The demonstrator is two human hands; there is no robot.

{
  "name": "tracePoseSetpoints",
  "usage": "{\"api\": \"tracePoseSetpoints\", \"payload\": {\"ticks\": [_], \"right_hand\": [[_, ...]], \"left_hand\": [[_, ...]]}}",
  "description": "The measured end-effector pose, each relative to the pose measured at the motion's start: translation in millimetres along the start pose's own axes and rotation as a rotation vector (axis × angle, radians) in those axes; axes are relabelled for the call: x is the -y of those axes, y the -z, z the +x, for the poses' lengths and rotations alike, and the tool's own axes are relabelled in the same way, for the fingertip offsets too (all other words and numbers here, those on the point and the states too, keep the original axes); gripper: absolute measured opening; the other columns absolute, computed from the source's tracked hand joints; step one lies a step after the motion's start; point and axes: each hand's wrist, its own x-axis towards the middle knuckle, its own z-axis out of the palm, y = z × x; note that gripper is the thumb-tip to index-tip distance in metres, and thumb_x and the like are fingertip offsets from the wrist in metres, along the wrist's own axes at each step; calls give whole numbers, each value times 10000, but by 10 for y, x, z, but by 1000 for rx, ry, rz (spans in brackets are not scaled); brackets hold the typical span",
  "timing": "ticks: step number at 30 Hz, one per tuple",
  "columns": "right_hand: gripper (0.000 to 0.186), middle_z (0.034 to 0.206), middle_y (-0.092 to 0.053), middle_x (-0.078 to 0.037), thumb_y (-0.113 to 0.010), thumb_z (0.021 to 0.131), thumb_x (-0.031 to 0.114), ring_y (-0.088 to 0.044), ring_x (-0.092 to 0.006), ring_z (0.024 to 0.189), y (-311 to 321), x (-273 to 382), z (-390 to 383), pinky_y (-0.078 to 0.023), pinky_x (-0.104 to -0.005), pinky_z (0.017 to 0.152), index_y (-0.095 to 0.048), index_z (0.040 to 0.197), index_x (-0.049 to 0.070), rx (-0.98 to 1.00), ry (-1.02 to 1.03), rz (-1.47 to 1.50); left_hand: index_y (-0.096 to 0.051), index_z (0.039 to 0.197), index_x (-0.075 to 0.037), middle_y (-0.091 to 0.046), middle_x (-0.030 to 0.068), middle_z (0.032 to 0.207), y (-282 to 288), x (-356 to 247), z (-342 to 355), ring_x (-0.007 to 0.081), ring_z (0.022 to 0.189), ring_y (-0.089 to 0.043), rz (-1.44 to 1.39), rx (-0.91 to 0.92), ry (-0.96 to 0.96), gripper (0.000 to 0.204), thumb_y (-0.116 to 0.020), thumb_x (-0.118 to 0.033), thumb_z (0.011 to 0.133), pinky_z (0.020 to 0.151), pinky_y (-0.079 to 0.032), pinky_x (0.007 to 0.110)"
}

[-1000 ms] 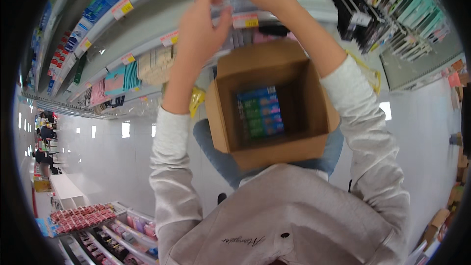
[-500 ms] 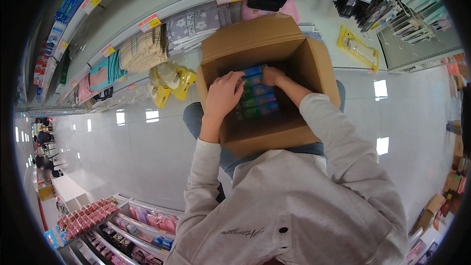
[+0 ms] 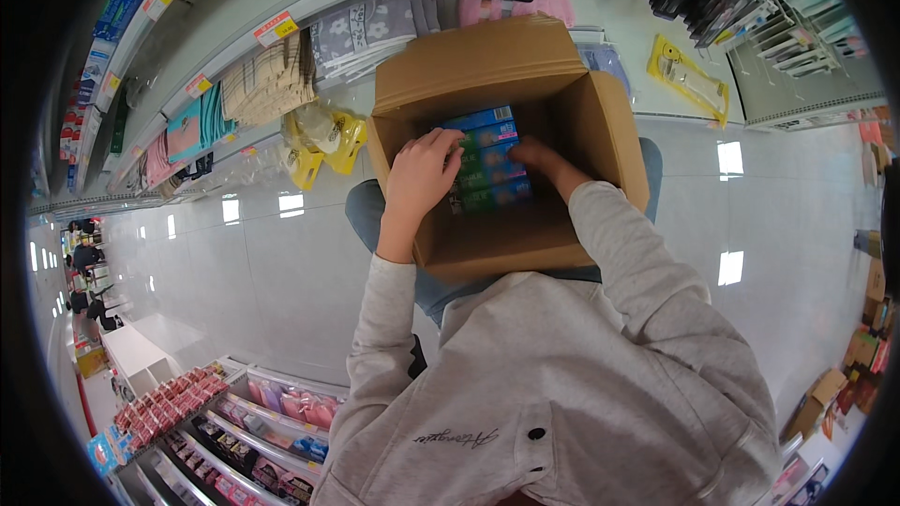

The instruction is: The person removes boxes of toothpaste from a cardboard box and places them onto a store shelf. They handle multiple brands, including Colgate and Darlie, arranging them in rows on the shelf.

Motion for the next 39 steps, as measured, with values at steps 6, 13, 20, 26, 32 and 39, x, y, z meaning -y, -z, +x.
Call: {"api": "tracePoseSetpoints", "payload": {"ticks": [6,13,20,26,32,39], "right_hand": [[466,1085,-675,-138,-731,763,248,-655,-280,959,-84,452,-438,-541,-447,784,-652,1158,15,-44,-211,86],[330,960,-720,-102,-746,793,216,-677,-256,853,-38,364,-324,-559,-438,768,-720,1060,23,-76,-264,30],[415,1021,-740,-145,-785,787,260,-704,-281,919,-37,277,-212,-558,-420,826,-711,1133,42,144,80,-615],[697,1248,-665,-220,-818,740,330,-644,-408,1126,-195,372,-443,-522,-465,958,-582,1337,57,144,43,-923],[521,1149,-692,-195,-700,879,378,-689,-355,1007,-162,691,-470,-562,-461,873,-624,1279,53,-45,247,-710],[449,781,-571,-63,-544,991,444,-594,-154,646,204,2179,-1319,-607,-371,589,-656,1095,22,115,-121,-297]], "left_hand": [[-661,1051,-78,-687,89,914,-28,23,-47,310,835,-679,21,31,26,163,-651,-106,891,745,-539,418],[-657,1060,-83,-687,90,929,-32,6,-41,310,865,-677,61,50,17,167,-646,-133,902,762,-535,421],[-649,1066,-87,-685,82,944,-37,7,-38,307,893,-672,88,63,16,171,-641,-158,910,785,-527,420],[-629,1045,-93,-668,92,936,-44,33,-93,312,884,-666,108,42,-11,162,-646,-166,902,786,-528,420],[-632,1065,-105,-667,82,958,-18,39,-111,320,899,-657,90,9,-13,169,-640,-176,912,792,-526,427],[-627,1145,-93,-671,90,1017,17,18,-38,329,965,-650,-64,-24,-18,278,-690,-198,895,842,-519,426]]}}
